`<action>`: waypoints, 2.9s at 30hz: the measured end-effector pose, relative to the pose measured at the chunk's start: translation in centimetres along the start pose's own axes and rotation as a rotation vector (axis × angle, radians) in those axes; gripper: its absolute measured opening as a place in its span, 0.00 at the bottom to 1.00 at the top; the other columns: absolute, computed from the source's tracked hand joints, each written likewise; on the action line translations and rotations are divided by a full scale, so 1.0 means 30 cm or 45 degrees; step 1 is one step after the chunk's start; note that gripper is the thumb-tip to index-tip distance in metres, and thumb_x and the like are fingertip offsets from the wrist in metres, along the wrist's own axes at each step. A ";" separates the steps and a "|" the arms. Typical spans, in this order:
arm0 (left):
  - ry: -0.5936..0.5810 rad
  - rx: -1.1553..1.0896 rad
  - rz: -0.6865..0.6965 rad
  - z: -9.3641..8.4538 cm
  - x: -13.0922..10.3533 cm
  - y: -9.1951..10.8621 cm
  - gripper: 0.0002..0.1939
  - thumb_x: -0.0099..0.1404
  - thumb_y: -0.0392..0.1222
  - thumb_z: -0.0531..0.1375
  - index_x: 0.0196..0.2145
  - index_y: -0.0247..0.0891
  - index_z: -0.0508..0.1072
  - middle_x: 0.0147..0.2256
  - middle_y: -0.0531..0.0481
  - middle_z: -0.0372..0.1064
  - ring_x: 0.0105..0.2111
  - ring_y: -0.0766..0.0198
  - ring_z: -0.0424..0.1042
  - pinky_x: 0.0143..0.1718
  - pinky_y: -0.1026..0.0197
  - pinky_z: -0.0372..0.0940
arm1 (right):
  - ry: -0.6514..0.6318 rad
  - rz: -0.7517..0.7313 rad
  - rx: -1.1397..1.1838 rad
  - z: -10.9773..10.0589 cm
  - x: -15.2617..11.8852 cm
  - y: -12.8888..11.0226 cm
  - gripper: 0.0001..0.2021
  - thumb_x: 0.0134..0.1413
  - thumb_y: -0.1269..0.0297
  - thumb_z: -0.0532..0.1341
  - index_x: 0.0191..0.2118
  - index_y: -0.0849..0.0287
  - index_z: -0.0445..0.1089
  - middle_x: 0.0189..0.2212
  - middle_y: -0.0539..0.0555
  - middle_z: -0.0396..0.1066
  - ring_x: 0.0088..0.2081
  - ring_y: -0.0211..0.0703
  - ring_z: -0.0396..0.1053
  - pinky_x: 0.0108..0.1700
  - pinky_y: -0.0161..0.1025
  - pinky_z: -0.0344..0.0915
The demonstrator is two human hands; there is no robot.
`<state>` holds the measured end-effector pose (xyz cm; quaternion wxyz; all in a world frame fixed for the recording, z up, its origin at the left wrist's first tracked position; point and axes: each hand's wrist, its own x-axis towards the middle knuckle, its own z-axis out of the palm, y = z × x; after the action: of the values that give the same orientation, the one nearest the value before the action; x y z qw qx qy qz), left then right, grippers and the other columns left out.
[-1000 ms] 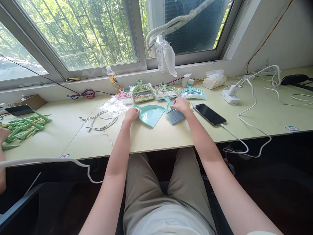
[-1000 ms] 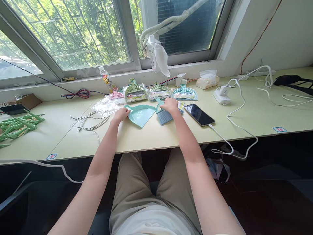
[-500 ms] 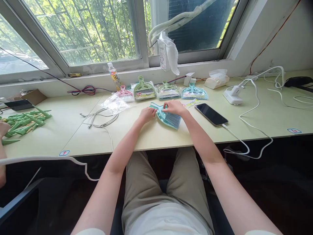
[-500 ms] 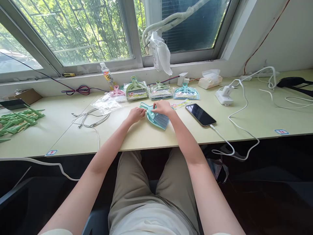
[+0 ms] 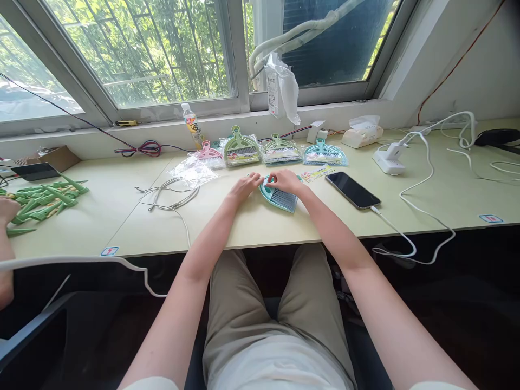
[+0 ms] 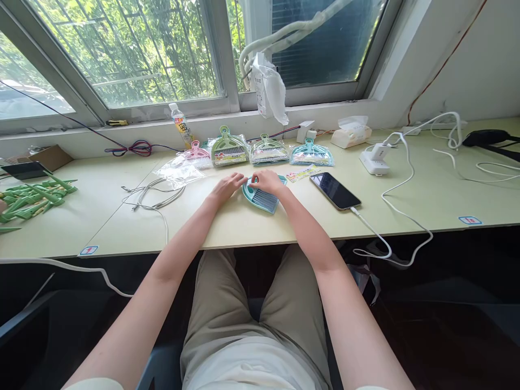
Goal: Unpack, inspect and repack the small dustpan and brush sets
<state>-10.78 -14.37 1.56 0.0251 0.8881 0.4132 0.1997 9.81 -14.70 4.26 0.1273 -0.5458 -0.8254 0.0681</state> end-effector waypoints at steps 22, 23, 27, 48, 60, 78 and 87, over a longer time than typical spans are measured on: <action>0.823 -1.011 -0.539 -0.029 0.018 0.120 0.23 0.70 0.47 0.61 0.61 0.48 0.66 0.63 0.42 0.64 0.71 0.50 0.54 0.67 0.46 0.56 | 0.519 0.247 0.386 0.005 -0.004 -0.073 0.16 0.65 0.52 0.60 0.51 0.55 0.76 0.38 0.54 0.80 0.43 0.47 0.77 0.46 0.37 0.66; 0.785 -1.214 -0.563 -0.015 0.027 0.134 0.23 0.69 0.49 0.62 0.60 0.48 0.66 0.62 0.43 0.65 0.69 0.50 0.57 0.65 0.47 0.59 | 0.560 0.258 0.449 0.012 -0.001 -0.080 0.18 0.66 0.52 0.58 0.53 0.56 0.75 0.37 0.54 0.80 0.42 0.46 0.77 0.45 0.37 0.67; 0.614 -1.673 -0.623 0.044 0.056 0.140 0.25 0.60 0.41 0.70 0.54 0.43 0.70 0.53 0.45 0.71 0.60 0.51 0.69 0.60 0.52 0.65 | 0.472 0.212 0.683 0.031 0.022 -0.073 0.22 0.71 0.54 0.49 0.58 0.59 0.72 0.39 0.55 0.80 0.37 0.43 0.77 0.44 0.36 0.69; 1.003 -1.753 -1.078 -0.013 0.016 -0.049 0.26 0.59 0.30 0.65 0.53 0.45 0.65 0.50 0.46 0.72 0.50 0.60 0.76 0.50 0.59 0.73 | 0.035 0.372 -0.189 0.007 -0.004 -0.052 0.15 0.63 0.74 0.57 0.50 0.67 0.79 0.48 0.74 0.77 0.51 0.62 0.76 0.49 0.47 0.70; 0.886 -2.025 -0.797 0.014 0.036 0.049 0.22 0.61 0.40 0.71 0.51 0.40 0.71 0.42 0.49 0.75 0.44 0.60 0.77 0.49 0.58 0.72 | 0.399 -0.066 -0.015 0.020 -0.082 -0.179 0.25 0.75 0.62 0.43 0.65 0.56 0.70 0.63 0.61 0.70 0.59 0.53 0.70 0.56 0.43 0.61; 0.870 -2.067 -0.699 0.022 0.031 0.013 0.46 0.45 0.26 0.65 0.62 0.47 0.64 0.53 0.48 0.75 0.47 0.55 0.78 0.53 0.52 0.72 | 0.785 0.436 1.130 0.119 0.065 -0.043 0.35 0.57 0.53 0.68 0.67 0.51 0.59 0.71 0.64 0.54 0.72 0.62 0.51 0.68 0.64 0.56; 0.771 -2.007 -0.632 0.016 0.028 0.012 0.44 0.44 0.31 0.64 0.61 0.44 0.66 0.49 0.47 0.77 0.49 0.51 0.78 0.58 0.47 0.69 | 0.247 0.380 2.233 0.122 0.088 -0.030 0.16 0.49 0.80 0.64 0.41 0.55 0.64 0.37 0.50 0.77 0.38 0.41 0.78 0.56 0.48 0.76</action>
<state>-9.84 -13.93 1.47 0.5630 0.4057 0.3249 0.6425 7.00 -12.54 1.35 0.5578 -0.3574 -0.3826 0.6441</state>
